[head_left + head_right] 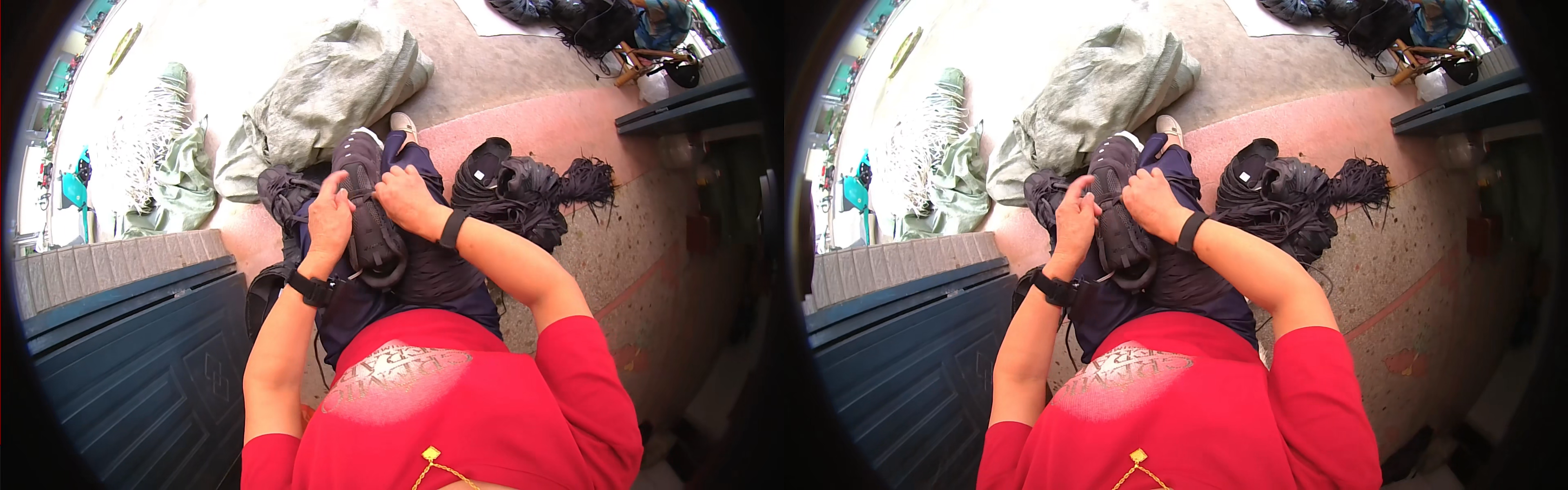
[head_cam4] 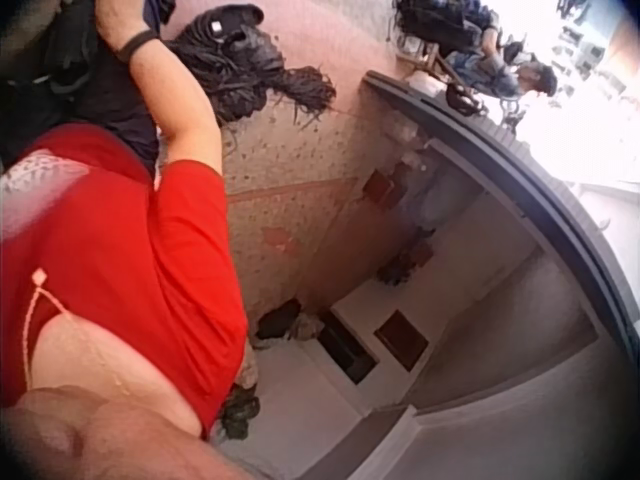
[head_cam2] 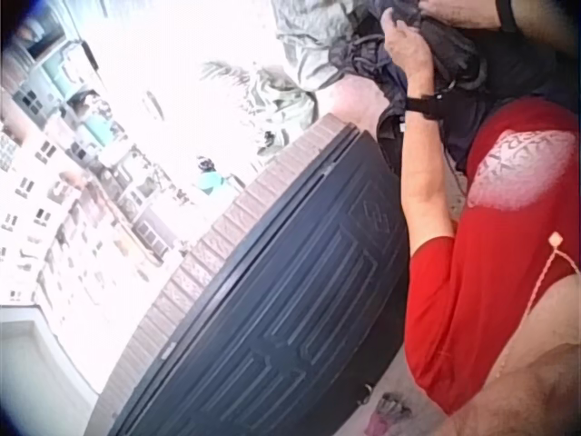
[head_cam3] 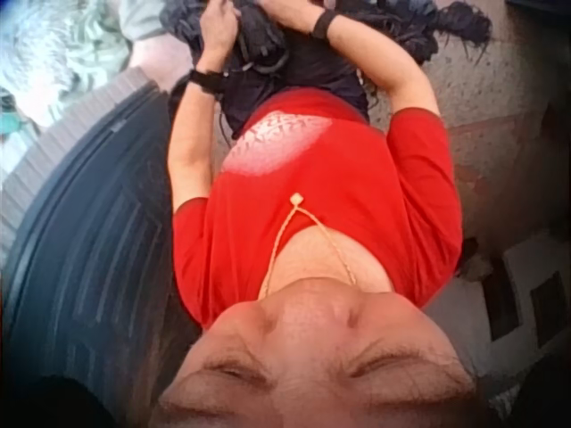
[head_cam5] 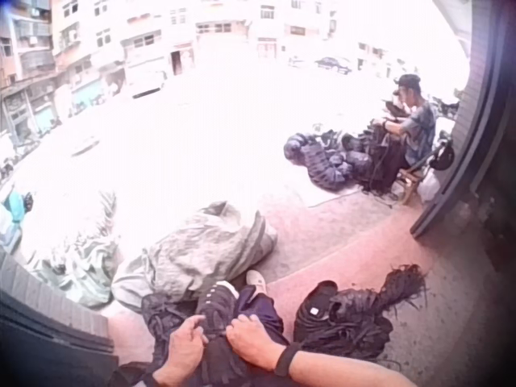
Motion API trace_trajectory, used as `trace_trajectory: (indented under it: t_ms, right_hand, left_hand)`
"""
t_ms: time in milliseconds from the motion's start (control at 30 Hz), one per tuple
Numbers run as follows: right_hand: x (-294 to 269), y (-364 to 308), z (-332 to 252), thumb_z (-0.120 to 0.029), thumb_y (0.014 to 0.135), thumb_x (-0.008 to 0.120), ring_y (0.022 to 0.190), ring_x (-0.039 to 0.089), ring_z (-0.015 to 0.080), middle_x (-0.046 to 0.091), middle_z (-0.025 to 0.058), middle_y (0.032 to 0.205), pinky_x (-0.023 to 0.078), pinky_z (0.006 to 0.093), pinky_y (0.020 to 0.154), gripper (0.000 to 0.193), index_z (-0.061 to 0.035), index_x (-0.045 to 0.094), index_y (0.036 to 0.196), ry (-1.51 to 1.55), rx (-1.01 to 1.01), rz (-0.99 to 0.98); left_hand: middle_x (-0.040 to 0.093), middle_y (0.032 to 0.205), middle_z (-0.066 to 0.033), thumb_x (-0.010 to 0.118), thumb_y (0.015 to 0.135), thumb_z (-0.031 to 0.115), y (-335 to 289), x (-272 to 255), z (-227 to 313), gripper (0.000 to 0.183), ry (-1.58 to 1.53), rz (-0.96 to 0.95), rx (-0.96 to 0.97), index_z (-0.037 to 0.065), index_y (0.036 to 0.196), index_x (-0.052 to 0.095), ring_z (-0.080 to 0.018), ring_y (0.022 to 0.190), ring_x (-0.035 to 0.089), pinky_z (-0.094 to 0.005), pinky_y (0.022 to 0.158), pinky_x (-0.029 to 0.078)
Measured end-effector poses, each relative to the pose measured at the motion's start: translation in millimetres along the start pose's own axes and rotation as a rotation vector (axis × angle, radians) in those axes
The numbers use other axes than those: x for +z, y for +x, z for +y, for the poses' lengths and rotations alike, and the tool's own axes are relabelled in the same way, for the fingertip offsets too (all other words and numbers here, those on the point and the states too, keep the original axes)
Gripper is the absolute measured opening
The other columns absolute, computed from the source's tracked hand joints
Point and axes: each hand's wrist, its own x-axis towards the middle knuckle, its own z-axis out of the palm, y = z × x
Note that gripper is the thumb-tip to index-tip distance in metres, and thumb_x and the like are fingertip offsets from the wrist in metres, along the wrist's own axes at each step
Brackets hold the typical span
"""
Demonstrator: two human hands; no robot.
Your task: The person is manually inserting and threading long black laces into a pair of black athletic shoes while sitting on the ground.
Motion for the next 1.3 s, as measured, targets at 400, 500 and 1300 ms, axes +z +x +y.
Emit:
trace_trajectory:
  t_ms: [400, 500, 1300]
  right_hand:
    - [3, -2, 4, -0.02, 0.07, 0.055, 0.081, 0.054, 0.0279, 0.056, 0.0108, 0.081, 0.042, 0.042, 0.065, 0.017, -0.0052, 0.059, 0.077, 0.21, 0.096, -0.159]
    - [6, -1, -4, -0.02, 0.068, 0.059, 0.087, 0.053, 0.0263, 0.058, 0.01, 0.086, 0.041, 0.041, 0.071, 0.018, -0.0062, 0.063, 0.077, 0.283, 0.13, -0.116]
    - [-38, -21, -48, -0.018, 0.069, 0.057, 0.077, 0.055, 0.0263, 0.056, 0.0085, 0.07, 0.041, 0.0401, 0.065, 0.009, -0.0114, 0.064, 0.07, 0.384, -0.295, 0.063]
  left_hand:
    - [0.059, 0.068, -0.0099, 0.068, 0.065, 0.022, 5, 25, 4, 0.02, 0.805, -0.049, 0.409, 0.008, 0.078, 0.06, -0.0293, 0.075, 0.056, -0.0418, 0.063, 0.043]
    - [0.059, 0.069, -0.0124, 0.068, 0.066, 0.019, -1, 22, -4, 0.021, 0.568, -0.015, 0.329, 0.006, 0.08, 0.059, -0.031, 0.074, 0.057, -0.0422, 0.064, 0.044]
    - [0.043, 0.059, 0.0035, 0.05, 0.086, 0.024, -27, -54, 13, 0.021, -0.17, -0.401, -0.339, 0.007, 0.073, 0.052, -0.0061, 0.05, 0.038, -0.0213, 0.045, 0.031]
